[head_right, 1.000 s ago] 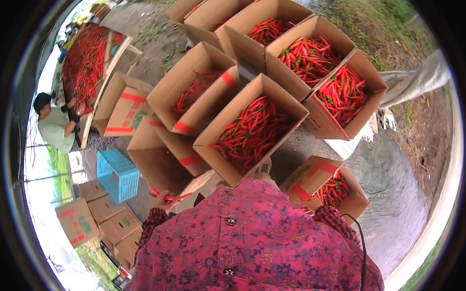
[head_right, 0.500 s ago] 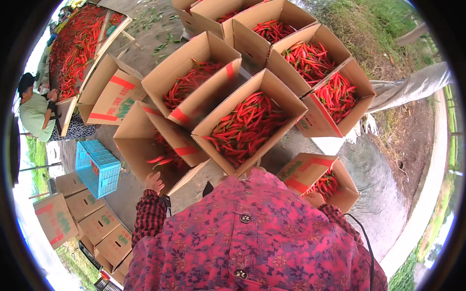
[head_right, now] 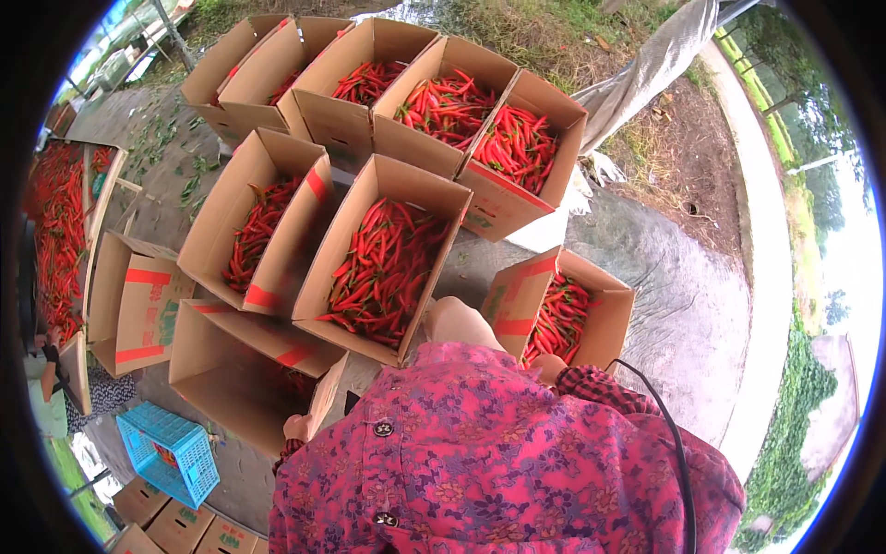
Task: Sorting red chili peppers and packing them into cardboard boxes.
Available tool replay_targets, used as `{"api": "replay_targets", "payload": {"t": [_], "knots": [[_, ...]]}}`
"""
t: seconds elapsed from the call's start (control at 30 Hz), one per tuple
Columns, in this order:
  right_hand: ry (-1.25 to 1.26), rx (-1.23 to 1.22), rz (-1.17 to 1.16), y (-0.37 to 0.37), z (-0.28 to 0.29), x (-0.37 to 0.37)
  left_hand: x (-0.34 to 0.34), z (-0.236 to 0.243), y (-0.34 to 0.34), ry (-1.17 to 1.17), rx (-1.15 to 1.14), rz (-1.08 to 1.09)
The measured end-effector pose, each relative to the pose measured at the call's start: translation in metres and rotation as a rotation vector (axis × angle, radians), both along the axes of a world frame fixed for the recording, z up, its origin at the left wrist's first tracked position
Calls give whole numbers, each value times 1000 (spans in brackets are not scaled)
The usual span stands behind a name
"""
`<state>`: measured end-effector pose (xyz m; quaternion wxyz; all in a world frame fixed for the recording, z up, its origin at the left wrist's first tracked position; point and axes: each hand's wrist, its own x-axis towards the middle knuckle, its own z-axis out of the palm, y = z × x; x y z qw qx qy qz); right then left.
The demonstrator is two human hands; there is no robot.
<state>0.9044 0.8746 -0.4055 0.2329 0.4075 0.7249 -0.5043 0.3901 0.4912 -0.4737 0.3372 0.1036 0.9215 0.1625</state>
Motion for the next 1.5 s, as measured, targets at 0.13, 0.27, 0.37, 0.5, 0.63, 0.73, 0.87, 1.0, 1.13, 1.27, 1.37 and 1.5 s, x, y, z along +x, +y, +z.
{"api": "replay_targets", "payload": {"t": [0.13, 0.27, 0.37, 0.5, 0.63, 0.73, 0.87, 1.0, 1.13, 1.27, 1.37, 1.5], "knots": [[46, 257, 259, 17, 2, -4, -25, 14, 11, -55, -98, 49], [-199, 237, 408, 79, -1, -51, -55, 28, -14, -48, -155, 313], [-125, 237, 451, 145, 35, -80, -63, 59, 15, 70, -153, 356], [-60, 23, -277, 233, 39, -97, -74, 106, 92, 194, -275, 329], [-9, 177, -309, 323, 16, -102, -65, 104, 190, 152, -425, -135], [-16, 437, -100, 362, -15, -72, -74, 74, 318, 215, -164, 59], [-221, 137, 190, 377, -43, -53, -45, 99, 561, -8, 295, -68], [-255, 30, 306, 378, -36, -54, 31, 136, 670, -428, 598, -240], [-264, 127, -257, 368, -33, -35, 73, 113, 653, -792, 488, -455], [-332, 158, -334, 356, 13, -24, 58, 90, 611, -699, 270, -559], [-264, 122, -492, 343, 29, 13, 47, 87, 604, -620, 283, -593], [-112, 313, -812, 404, 21, 19, 64, 108, 645, -721, 351, -541]]}}
